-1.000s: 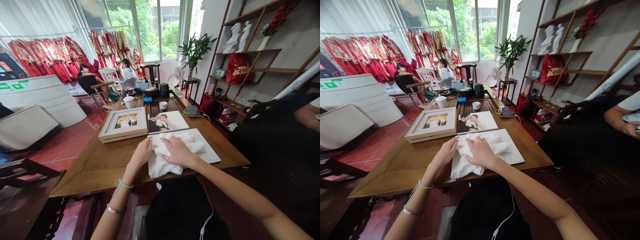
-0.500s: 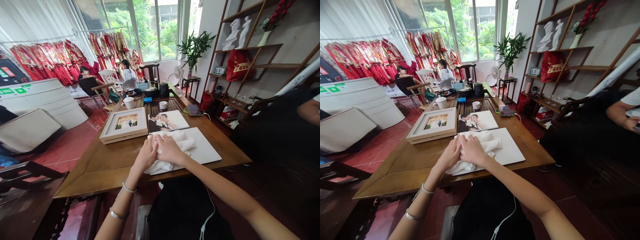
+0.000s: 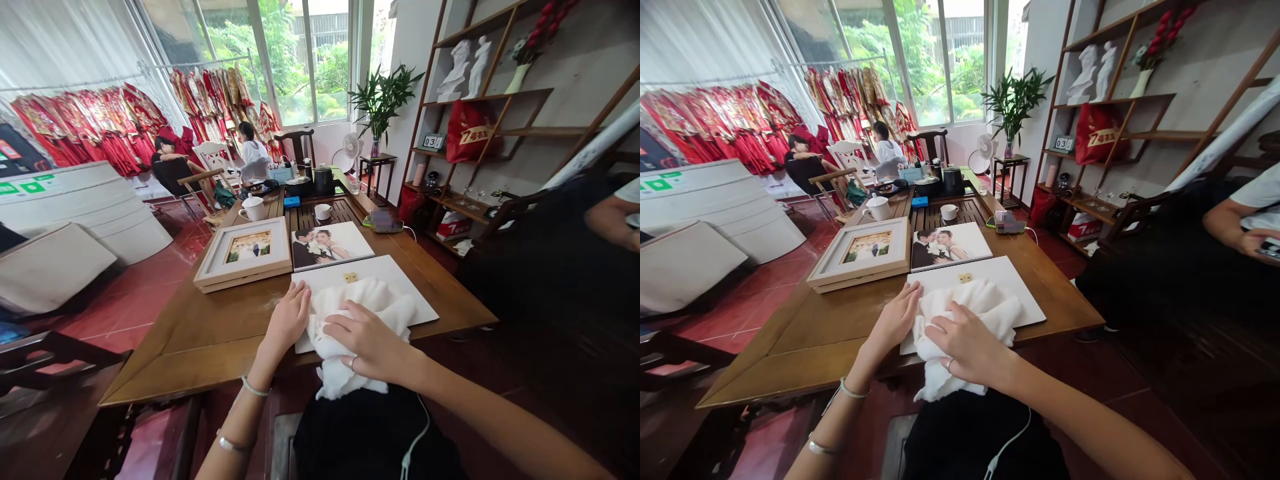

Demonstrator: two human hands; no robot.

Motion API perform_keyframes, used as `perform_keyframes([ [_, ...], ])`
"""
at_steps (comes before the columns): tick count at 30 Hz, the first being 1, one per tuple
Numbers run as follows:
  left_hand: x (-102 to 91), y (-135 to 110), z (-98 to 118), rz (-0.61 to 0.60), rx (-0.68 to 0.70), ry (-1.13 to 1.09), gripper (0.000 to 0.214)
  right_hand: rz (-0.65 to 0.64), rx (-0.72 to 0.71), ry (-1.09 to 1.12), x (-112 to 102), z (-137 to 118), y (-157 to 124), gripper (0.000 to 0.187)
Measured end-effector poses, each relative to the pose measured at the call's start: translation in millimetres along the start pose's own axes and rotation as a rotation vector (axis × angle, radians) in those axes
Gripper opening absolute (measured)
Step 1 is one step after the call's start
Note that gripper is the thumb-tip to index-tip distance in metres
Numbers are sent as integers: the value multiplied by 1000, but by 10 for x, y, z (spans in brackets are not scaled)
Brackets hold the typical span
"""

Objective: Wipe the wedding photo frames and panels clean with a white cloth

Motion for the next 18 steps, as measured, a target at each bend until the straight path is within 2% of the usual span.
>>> perform_keyframes([
  [4,99,-39,-39,13,5,40,44,159,85,40,-219,259,-248,36],
  [7,152,-55,-66,18,13,36,46,246,220,50,-354,620,-440,40],
  [11,172,-63,-83,26,38,10,48,226,411,-38,-411,1210,-582,38],
  [15,181,-63,-105,41,40,-21,48,204,468,-92,-448,1718,-505,37],
  [18,175,-65,-111,57,39,-46,46,198,464,-47,-471,1995,-366,37],
])
Point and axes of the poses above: each hand's wrist, its own y-axis towards the middle knuckle, its own x-axis out of the palm, z = x × y, the point moved 6 cm from there along y, towards the middle knuckle, and after that the axes turned 4 degrees about y, right-handed, at the moved point
